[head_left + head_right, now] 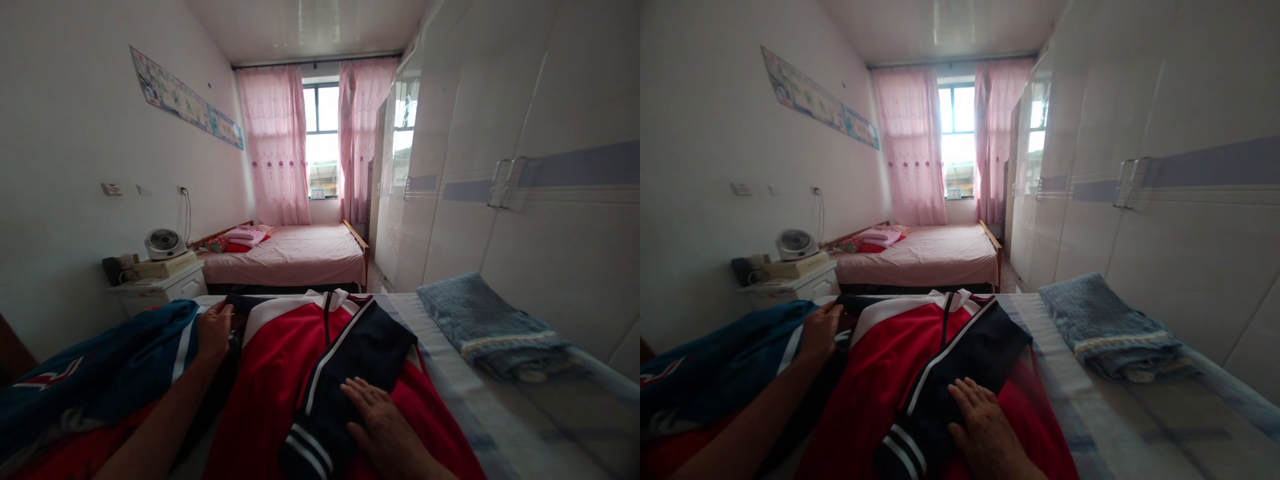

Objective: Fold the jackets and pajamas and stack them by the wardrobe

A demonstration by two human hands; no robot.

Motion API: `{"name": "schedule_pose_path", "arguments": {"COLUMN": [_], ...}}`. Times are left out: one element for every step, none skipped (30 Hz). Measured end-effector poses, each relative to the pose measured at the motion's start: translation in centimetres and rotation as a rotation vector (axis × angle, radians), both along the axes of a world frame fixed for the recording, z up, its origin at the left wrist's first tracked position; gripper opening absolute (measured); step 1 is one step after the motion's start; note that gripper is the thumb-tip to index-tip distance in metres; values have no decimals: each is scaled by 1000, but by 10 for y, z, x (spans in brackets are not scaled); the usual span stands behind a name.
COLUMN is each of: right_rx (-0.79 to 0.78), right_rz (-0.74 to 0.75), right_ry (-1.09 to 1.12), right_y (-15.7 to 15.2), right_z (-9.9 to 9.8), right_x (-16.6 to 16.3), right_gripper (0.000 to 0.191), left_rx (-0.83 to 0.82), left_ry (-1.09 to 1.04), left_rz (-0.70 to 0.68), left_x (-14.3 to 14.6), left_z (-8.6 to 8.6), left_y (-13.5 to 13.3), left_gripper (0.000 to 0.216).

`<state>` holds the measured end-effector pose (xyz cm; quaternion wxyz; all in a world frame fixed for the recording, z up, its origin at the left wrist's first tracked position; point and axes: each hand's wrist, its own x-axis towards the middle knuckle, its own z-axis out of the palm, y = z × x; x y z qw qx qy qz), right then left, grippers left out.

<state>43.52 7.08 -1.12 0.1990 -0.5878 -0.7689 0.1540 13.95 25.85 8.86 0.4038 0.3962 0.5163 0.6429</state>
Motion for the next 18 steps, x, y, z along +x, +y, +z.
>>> {"name": "schedule_pose_path", "arguments": {"right_rx": [-11,-20,-27,-30,-31,-33,-34,-33,-33,-33,-32,-31,-29,-26,-24,-24,-25,-26], "right_rz": [4,6,8,10,10,10,10,10,9,8,6,4,3,3,3,4,5,9], "right_ry": [-5,-10,-14,-14,-14,-12,-9,-5,-2,1,5,10,13,16,16,14,11,7], "right_y": [-1,-1,-1,-1,-1,-1,-1,-1,-1,-1,-1,-1,-1,-1,-1,-1,-1,0], "right_z": [3,5,7,8,9,9,8,8,7,6,5,4,4,4,4,3,3,2], "right_x": [-1,-2,-2,-3,-3,-3,-3,-3,-3,-3,-3,-3,-3,-3,-3,-3,-2,-2], "right_gripper": [56,56,56,55,55,55,55,54,54,53,53,53,53,52,52,52,52,52], "left_rx": [49,100,149,198,247,298,338,357,355,332,288,228,162,98,34,-22,-62,-87], "left_ry": [47,99,154,204,252,301,341,369,385,388,377,352,316,275,223,163,99,35], "left_rz": [67,130,178,208,224,219,187,133,68,5,-49,-82,-97,-103,-110,-118,-130,-147], "left_x": [-3,-6,-9,-10,-11,-10,-9,-7,-5,-3,-2,-2,-2,-3,-4,-6,-7,-9], "left_z": [7,14,21,27,31,35,36,36,34,29,24,17,11,4,-2,-6,-9,-9], "left_y": [1,0,-1,-3,-7,-10,-14,-17,-20,-22,-23,-23,-23,-22,-20,-19,-17,-16], "left_gripper": [24,24,23,22,20,19,19,18,16,15,14,11,7,7,13,19,23,25]}}
